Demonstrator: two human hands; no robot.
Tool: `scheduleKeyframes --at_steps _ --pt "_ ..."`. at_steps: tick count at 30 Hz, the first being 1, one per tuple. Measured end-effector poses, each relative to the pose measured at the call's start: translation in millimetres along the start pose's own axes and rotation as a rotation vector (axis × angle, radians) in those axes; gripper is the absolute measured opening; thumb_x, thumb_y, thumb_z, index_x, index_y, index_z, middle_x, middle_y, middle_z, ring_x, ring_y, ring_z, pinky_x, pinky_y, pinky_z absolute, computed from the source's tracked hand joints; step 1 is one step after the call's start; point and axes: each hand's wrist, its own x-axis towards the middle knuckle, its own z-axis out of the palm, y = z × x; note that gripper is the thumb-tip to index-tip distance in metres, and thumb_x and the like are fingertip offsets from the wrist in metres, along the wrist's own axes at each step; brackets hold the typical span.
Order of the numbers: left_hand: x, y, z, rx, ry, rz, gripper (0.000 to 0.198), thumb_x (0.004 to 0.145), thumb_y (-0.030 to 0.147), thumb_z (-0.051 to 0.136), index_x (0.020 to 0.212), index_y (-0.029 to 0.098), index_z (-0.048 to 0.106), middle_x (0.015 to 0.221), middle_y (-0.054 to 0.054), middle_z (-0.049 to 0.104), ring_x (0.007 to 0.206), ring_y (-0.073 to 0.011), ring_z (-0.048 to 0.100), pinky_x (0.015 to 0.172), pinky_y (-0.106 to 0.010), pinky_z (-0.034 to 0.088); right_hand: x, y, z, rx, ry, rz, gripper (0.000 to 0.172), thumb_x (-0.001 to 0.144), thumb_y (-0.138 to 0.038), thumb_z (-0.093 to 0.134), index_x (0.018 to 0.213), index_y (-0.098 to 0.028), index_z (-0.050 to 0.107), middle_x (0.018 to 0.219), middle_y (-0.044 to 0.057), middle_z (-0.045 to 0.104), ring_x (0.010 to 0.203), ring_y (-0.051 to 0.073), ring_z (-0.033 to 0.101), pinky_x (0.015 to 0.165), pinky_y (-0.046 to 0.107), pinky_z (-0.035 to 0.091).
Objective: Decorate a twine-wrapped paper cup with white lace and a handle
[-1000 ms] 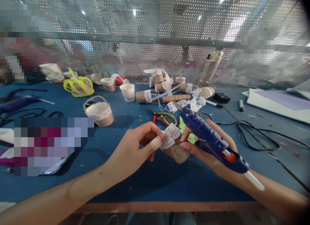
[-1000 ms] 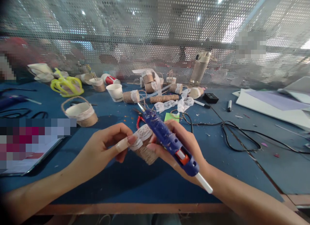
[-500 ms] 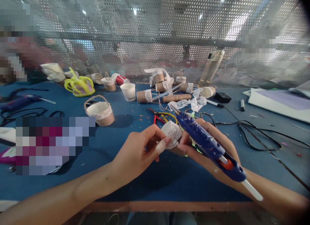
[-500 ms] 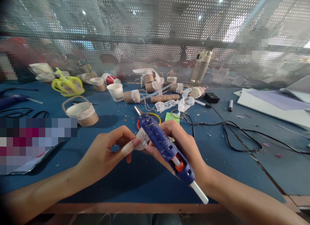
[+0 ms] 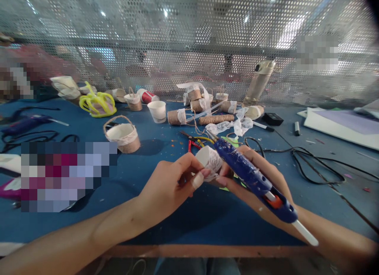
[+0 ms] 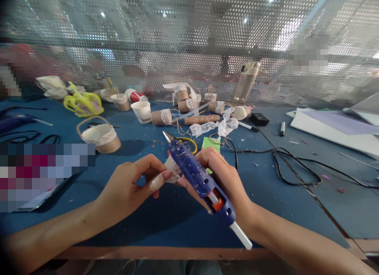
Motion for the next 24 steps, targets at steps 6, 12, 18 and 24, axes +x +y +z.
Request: scheduleKeyframes --at_steps 6,12,18,24 --pt "0 -3 -4.6 -0.067 0.086 -0.012 0.016 0.099 0.03 0.061 0.087 0.02 0.059 0.054 0.01 0.064 0.043 -0.0066 0.062 0.049 -0.014 0.044 -3 3 -1 0.041 -0.002 -0.02 0.017 0.088 -0.02 0.074 0.092 -0.024 0.059 0.088 -0.001 0.067 0.076 0.016 0.064 0.073 0.031 0.05" --pt "0 -3 -5.5 0.02 0.091 0.148 0.005 0.094 0.02 0.067 0.089 0.021 0.065 0.062 0.011 0.065 0.047 -0.0044 0.056 0.05 -0.013 0.04 -1 12 1 0.042 0.129 -0.15 0.035 0.083 -0.018 0.081 0.108 -0.031 0.061 0.098 -0.003 0.068 0.083 0.016 0.066 0.08 0.029 0.055" --pt "-3 -4 -0.9 0.001 0.064 0.357 0.001 0.095 0.021 0.068 0.095 0.021 0.067 0.07 0.008 0.066 0.052 -0.0057 0.054 0.053 -0.014 0.041 2 6 -4 0.218 -0.098 -0.093 0.032 0.081 -0.015 0.082 0.106 -0.026 0.065 0.107 0.001 0.068 0.096 0.019 0.068 0.088 0.031 0.056" --pt "-1 -6 1.8 -0.045 0.076 0.369 0.003 0.095 0.017 0.067 0.096 0.02 0.066 0.076 0.006 0.067 0.058 -0.0063 0.058 0.056 -0.014 0.042 -1 5 0 0.359 -0.159 0.017 0.028 0.082 -0.009 0.079 0.099 -0.026 0.063 0.085 -0.004 0.07 0.073 0.013 0.067 0.071 0.023 0.056"
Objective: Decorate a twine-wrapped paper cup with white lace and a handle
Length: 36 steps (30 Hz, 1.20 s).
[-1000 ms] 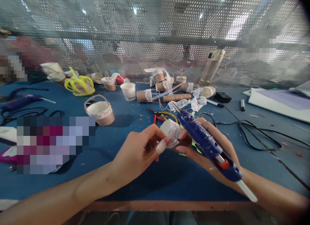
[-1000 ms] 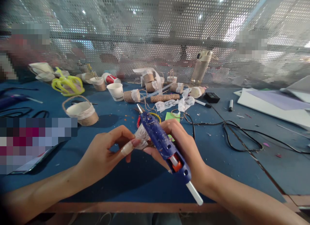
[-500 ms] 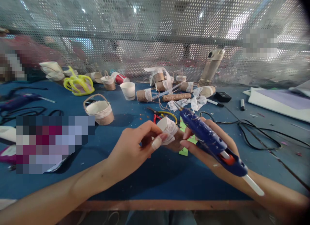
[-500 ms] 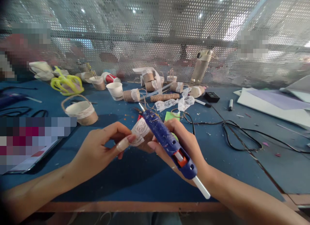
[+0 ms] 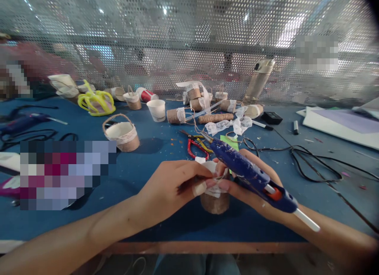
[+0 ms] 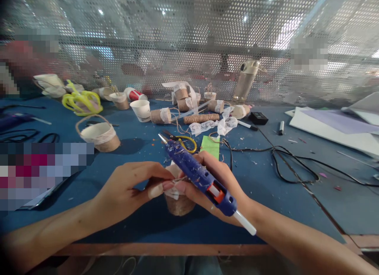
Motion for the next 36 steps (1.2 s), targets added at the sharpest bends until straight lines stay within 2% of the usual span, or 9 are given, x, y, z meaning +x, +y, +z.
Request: scheduleKeyframes --at_steps 4,9,11,14,19,24,30,33,36 --pt "2 2 -0.6 0.002 -0.012 -0.015 0.004 0.096 0.015 0.065 0.095 0.018 0.066 0.079 0.004 0.068 0.063 -0.0075 0.06 0.059 -0.015 0.044 0 3 1 0.02 -0.006 0.034 0.027 0.083 -0.012 0.079 0.1 -0.026 0.063 0.088 -0.004 0.071 0.078 0.013 0.068 0.075 0.023 0.057" --pt "-1 8 -3.0 0.103 0.083 0.099 0.02 0.095 0.009 0.062 0.114 0.017 0.064 0.114 -0.007 0.062 0.095 -0.0141 0.065 0.079 -0.021 0.053 1 6 0 0.033 0.053 0.086 0.024 0.086 -0.016 0.077 0.103 -0.027 0.064 0.092 -0.004 0.069 0.081 0.012 0.068 0.076 0.022 0.057" --pt "-3 11 -3.4 0.116 0.015 0.194 0.024 0.098 0.011 0.058 0.12 0.018 0.062 0.124 -0.008 0.059 0.088 -0.0123 0.065 0.079 -0.023 0.054 2 7 -1 0.054 0.058 0.072 0.022 0.087 -0.018 0.076 0.102 -0.028 0.064 0.091 -0.004 0.068 0.08 0.013 0.067 0.075 0.023 0.057" --pt "-5 18 -2.5 0.163 -0.206 0.319 0.028 0.102 0.018 0.05 0.127 0.025 0.06 0.132 -0.007 0.061 0.075 -0.0103 0.065 0.069 -0.025 0.055 1 8 -1 0.0 0.088 0.03 0.023 0.085 -0.016 0.077 0.1 -0.027 0.064 0.091 -0.003 0.067 0.079 0.015 0.066 0.073 0.026 0.057" --pt "-5 23 2.0 0.244 -0.294 0.331 0.036 0.103 0.022 0.049 0.139 0.024 0.053 0.139 -0.009 0.061 0.093 -0.015 0.071 0.07 -0.026 0.06 -1 9 3 -0.162 0.109 0.019 0.032 0.08 -0.014 0.081 0.103 -0.027 0.063 0.093 -0.002 0.066 0.077 0.017 0.064 0.066 0.027 0.054" --pt "-5 22 7.2 0.267 -0.268 0.396 0.036 0.104 0.025 0.053 0.139 0.019 0.053 0.133 -0.005 0.068 0.117 -0.0178 0.066 0.081 -0.026 0.062 0 6 9 -0.211 0.105 -0.013 0.021 0.087 -0.02 0.075 0.101 -0.026 0.061 0.091 -0.003 0.065 0.074 0.015 0.062 0.067 0.027 0.052" --pt "-3 24 5.5 0.271 -0.241 0.41 0.033 0.105 0.025 0.05 0.136 0.015 0.055 0.124 -0.005 0.075 0.112 -0.0174 0.071 0.084 -0.023 0.06 0 3 7 -0.237 0.096 -0.007 0.016 0.09 -0.024 0.072 0.101 -0.026 0.06 0.09 -0.003 0.065 0.074 0.014 0.062 0.066 0.025 0.052" --pt "-4 20 -2.0 0.231 -0.171 0.391 0.029 0.106 0.022 0.048 0.132 0.013 0.058 0.12 -0.007 0.076 0.109 -0.0147 0.072 0.09 -0.021 0.058 1 4 4 -0.242 0.102 -0.043 0.016 0.089 -0.022 0.072 0.099 -0.025 0.06 0.088 -0.003 0.064 0.072 0.014 0.06 0.064 0.025 0.05" --pt "-5 11 -8.8 0.254 -0.064 0.285 0.025 0.104 0.02 0.051 0.125 0.015 0.063 0.122 -0.009 0.073 0.107 -0.0154 0.072 0.091 -0.022 0.056 2 4 2 -0.228 0.077 -0.099 0.02 0.086 -0.016 0.072 0.099 -0.025 0.059 0.089 -0.002 0.065 0.075 0.014 0.062 0.066 0.025 0.051"
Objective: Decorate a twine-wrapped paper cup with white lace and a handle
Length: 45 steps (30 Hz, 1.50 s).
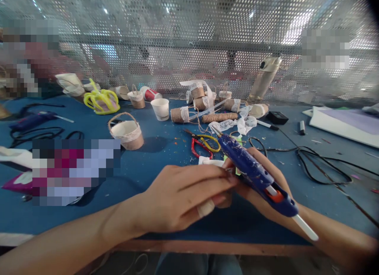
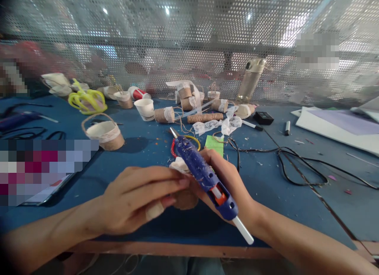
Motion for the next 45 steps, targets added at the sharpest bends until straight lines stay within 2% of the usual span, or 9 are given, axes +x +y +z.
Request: scheduleKeyframes --at_steps 5,8,13,20,24,30,40,45 --pt "0 -13 0.3 0.0 0.114 -0.165 0.017 0.096 0.013 0.063 0.112 0.018 0.068 0.113 -0.006 0.073 0.096 -0.0144 0.073 0.083 -0.021 0.058 -1 -1 -1 -0.028 0.009 0.044 0.026 0.084 -0.012 0.075 0.099 -0.025 0.058 0.091 -0.003 0.067 0.074 0.012 0.063 0.069 0.022 0.053" --pt "2 -15 1.0 -0.028 0.16 -0.205 0.013 0.095 0.012 0.066 0.105 0.019 0.07 0.107 -0.004 0.073 0.082 -0.0107 0.071 0.074 -0.018 0.057 -3 0 -2 -0.04 0.028 0.046 0.026 0.083 -0.014 0.078 0.097 -0.025 0.06 0.089 -0.003 0.066 0.074 0.013 0.062 0.068 0.023 0.053" --pt "4 -16 -0.6 -0.063 0.182 -0.24 0.013 0.092 0.012 0.07 0.103 0.018 0.071 0.103 -0.003 0.073 0.06 -0.0054 0.059 0.062 -0.017 0.052 -3 3 -3 -0.01 0.058 0.048 0.026 0.083 -0.014 0.078 0.099 -0.027 0.063 0.093 -0.001 0.067 0.08 0.016 0.065 0.074 0.026 0.057" --pt "3 -19 -3.4 -0.158 0.207 -0.34 0.013 0.088 0.006 0.071 0.091 0.019 0.072 0.092 0.001 0.07 0.065 -0.0064 0.06 0.06 -0.016 0.051 -3 1 -6 -0.001 0.02 0.043 0.026 0.083 -0.013 0.078 0.099 -0.028 0.064 0.092 -0.002 0.069 0.078 0.016 0.067 0.07 0.026 0.058" --pt "1 -20 -0.4 -0.243 0.252 -0.405 0.011 0.086 0.011 0.075 0.085 0.019 0.066 0.085 0.002 0.065 0.064 -0.0087 0.058 0.058 -0.019 0.051 -2 0 -6 -0.002 0.016 0.043 0.026 0.083 -0.012 0.078 0.099 -0.028 0.064 0.089 -0.002 0.069 0.075 0.015 0.067 0.07 0.026 0.058" --pt "-1 -21 -0.6 -0.26 0.211 -0.376 0.015 0.085 0.009 0.075 0.083 0.018 0.064 0.087 0.001 0.064 0.067 -0.0095 0.058 0.059 -0.021 0.051 -4 -3 -4 -0.001 0.06 0.064 0.022 0.083 -0.016 0.078 0.096 -0.026 0.064 0.087 -0.002 0.069 0.075 0.015 0.066 0.067 0.026 0.056" --pt "2 -19 -2.8 -0.26 0.162 -0.282 0.008 0.089 0.01 0.074 0.088 0.018 0.073 0.091 -0.002 0.072 0.069 -0.0095 0.066 0.061 -0.017 0.055 -4 -6 -3 0.008 0.061 0.053 0.022 0.082 -0.014 0.077 0.094 -0.026 0.063 0.086 -0.001 0.07 0.074 0.019 0.067 0.069 0.029 0.056" --pt "2 -17 -3.6 -0.159 0.163 -0.184 0.008 0.088 0.018 0.077 0.085 0.018 0.07 0.089 -0.003 0.073 0.076 -0.0122 0.071 0.071 -0.02 0.059 -4 -7 -3 0.001 0.062 0.022 0.02 0.084 -0.015 0.076 0.093 -0.026 0.062 0.085 -0.001 0.069 0.074 0.018 0.067 0.07 0.028 0.057"
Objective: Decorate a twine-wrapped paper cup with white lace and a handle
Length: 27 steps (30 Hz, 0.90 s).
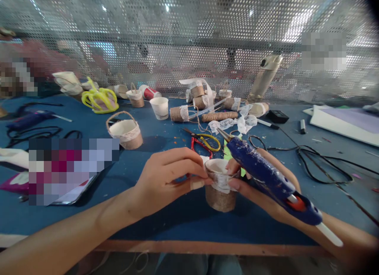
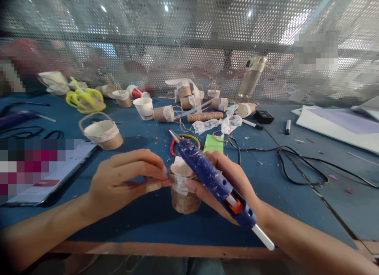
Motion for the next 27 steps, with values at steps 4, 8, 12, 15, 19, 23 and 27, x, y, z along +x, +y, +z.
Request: scheduleKeyframes --at_steps 4,8,12,15,19,23,27 --pt "2 1 -0.5 0.126 0.036 0.143 0.019 0.088 0.028 0.079 0.082 0.017 0.065 0.085 -0.001 0.072 0.07 -0.0105 0.068 0.067 -0.02 0.056 -2 0 -2 -0.004 -0.036 -0.049 0.023 0.084 -0.012 0.075 0.093 -0.027 0.06 0.086 -0.001 0.069 0.076 0.018 0.067 0.071 0.029 0.056" --pt "1 0 -1.9 0.136 0.0 0.18 0.021 0.09 0.033 0.077 0.083 0.019 0.062 0.083 -0.001 0.071 0.066 -0.0108 0.065 0.061 -0.022 0.053 -4 1 -5 -0.03 -0.067 -0.073 0.03 0.081 -0.012 0.078 0.098 -0.028 0.059 0.089 0.0 0.069 0.082 0.021 0.069 0.07 0.03 0.056" --pt "-3 -5 -2.6 0.121 -0.025 0.212 0.024 0.083 0.031 0.083 0.084 0.02 0.062 0.08 -0.002 0.07 0.065 -0.0147 0.066 0.06 -0.027 0.054 -5 3 -7 0.009 -0.106 -0.105 0.034 0.081 -0.007 0.076 0.101 -0.029 0.06 0.09 -0.001 0.07 0.089 0.022 0.07 0.081 0.031 0.057" --pt "-5 -9 -3.2 0.11 -0.076 0.237 0.022 0.083 0.027 0.083 0.084 0.021 0.062 0.076 -0.001 0.07 0.067 -0.0169 0.068 0.062 -0.028 0.055 -5 5 -7 0.024 -0.119 -0.111 0.038 0.081 -0.001 0.074 0.101 -0.029 0.06 0.091 -0.001 0.071 0.09 0.022 0.07 0.088 0.033 0.056" --pt "-4 -12 -2.6 0.1 -0.074 0.315 0.019 0.084 0.025 0.082 0.084 0.017 0.065 0.075 -0.003 0.072 0.066 -0.0161 0.066 0.063 -0.029 0.055 -4 10 -8 0.076 -0.126 -0.134 0.038 0.08 -0.003 0.075 0.101 -0.03 0.06 0.09 -0.001 0.069 0.083 0.022 0.068 0.086 0.036 0.057" --pt "-4 -16 -0.3 0.083 -0.026 0.386 0.016 0.085 0.02 0.082 0.087 0.014 0.068 0.077 -0.004 0.075 0.064 -0.0145 0.065 0.062 -0.027 0.055 -1 15 -11 0.141 -0.186 -0.209 0.041 0.076 -0.001 0.078 0.105 -0.026 0.061 0.09 -0.001 0.066 0.083 0.021 0.065 0.085 0.033 0.057" --pt "-5 -17 0.2 0.065 -0.022 0.379 0.015 0.083 0.016 0.083 0.09 0.013 0.07 0.082 -0.006 0.078 0.064 -0.0141 0.066 0.062 -0.027 0.056 2 10 -11 0.116 -0.179 -0.196 0.041 0.077 0.0 0.078 0.106 -0.025 0.063 0.091 -0.002 0.067 0.083 0.017 0.066 0.085 0.028 0.056"
